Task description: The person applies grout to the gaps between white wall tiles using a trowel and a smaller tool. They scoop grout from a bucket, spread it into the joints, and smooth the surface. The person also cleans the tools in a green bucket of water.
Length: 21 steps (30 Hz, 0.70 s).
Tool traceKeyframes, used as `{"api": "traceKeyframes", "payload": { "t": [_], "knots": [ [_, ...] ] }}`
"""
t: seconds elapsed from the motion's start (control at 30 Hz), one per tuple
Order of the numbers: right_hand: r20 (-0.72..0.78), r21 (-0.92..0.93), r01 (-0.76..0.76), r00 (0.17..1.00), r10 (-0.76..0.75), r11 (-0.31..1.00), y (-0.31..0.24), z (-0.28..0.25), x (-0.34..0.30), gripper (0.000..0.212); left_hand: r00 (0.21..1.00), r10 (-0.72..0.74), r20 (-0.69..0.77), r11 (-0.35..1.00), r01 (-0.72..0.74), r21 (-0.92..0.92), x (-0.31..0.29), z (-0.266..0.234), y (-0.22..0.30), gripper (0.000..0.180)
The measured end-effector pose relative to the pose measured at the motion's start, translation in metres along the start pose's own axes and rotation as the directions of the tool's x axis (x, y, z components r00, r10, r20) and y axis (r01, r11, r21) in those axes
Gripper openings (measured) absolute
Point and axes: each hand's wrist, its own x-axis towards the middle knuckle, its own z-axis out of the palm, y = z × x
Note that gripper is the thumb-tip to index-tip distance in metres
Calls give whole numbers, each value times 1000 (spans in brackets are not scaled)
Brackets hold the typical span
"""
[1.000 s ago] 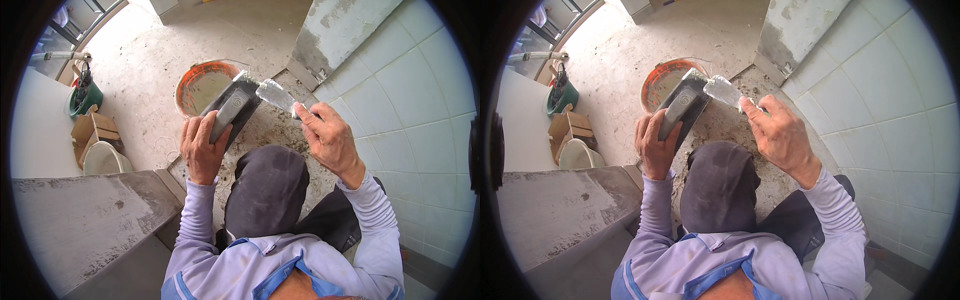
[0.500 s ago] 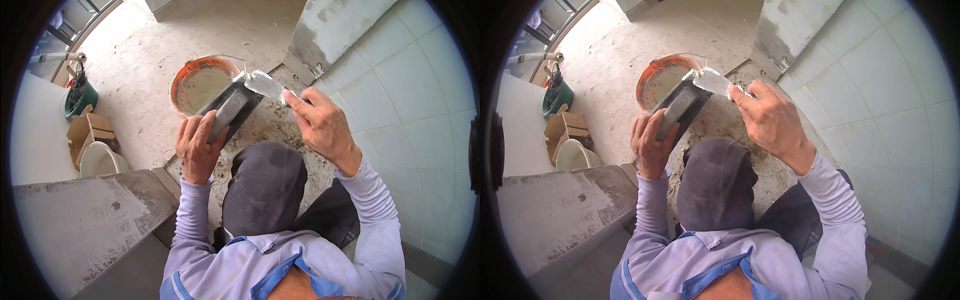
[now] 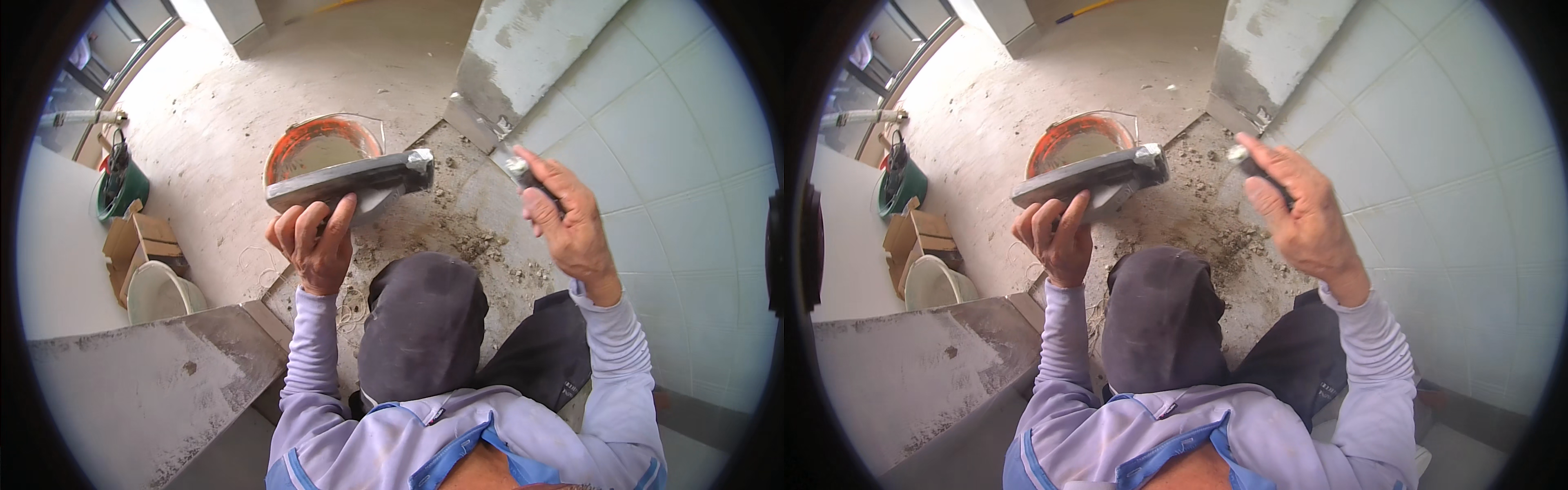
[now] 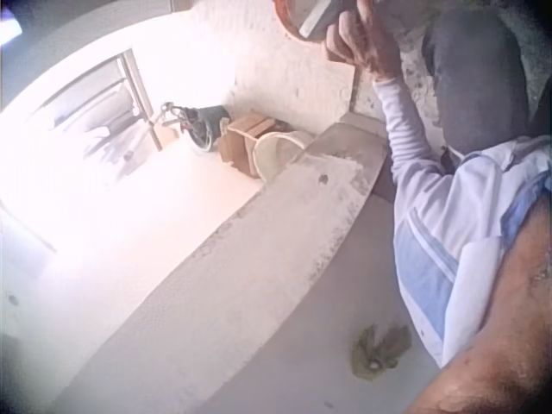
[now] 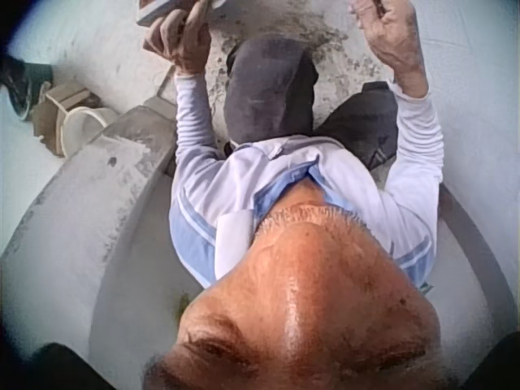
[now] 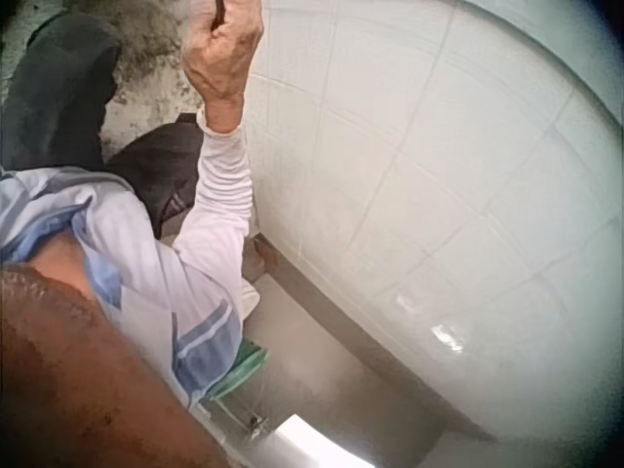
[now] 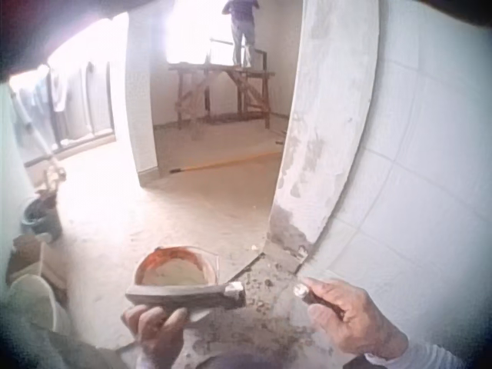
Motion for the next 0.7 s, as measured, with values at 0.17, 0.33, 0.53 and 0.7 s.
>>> {"api": "traceKeyframes", "payload": {
  "t": [0.17, 0.33, 0.53, 0.7],
  "knots": [
    [56, -83, 225, 974, -221, 971, 2, 29, 4, 39, 998, 51, -47, 997, -48, 64, 12, 8, 9, 30],
    [61, -149, 100, 994, -91, 984, 5, 43, -2, 41, 998, 59, -12, 996, -58, 73, 13, 6, 12, 26],
    [158, -89, -346, 921, 357, 934, 91, 38, -32, 39, 985, -168, -48, 985, 166, -43, 2, -17, -5, 35],
    [49, -213, -169, 982, 183, 962, 87, 57, -27, 33, 548, -624, 557, -89, 658, -747, -18, -7, -28, 30]
  ]
}}
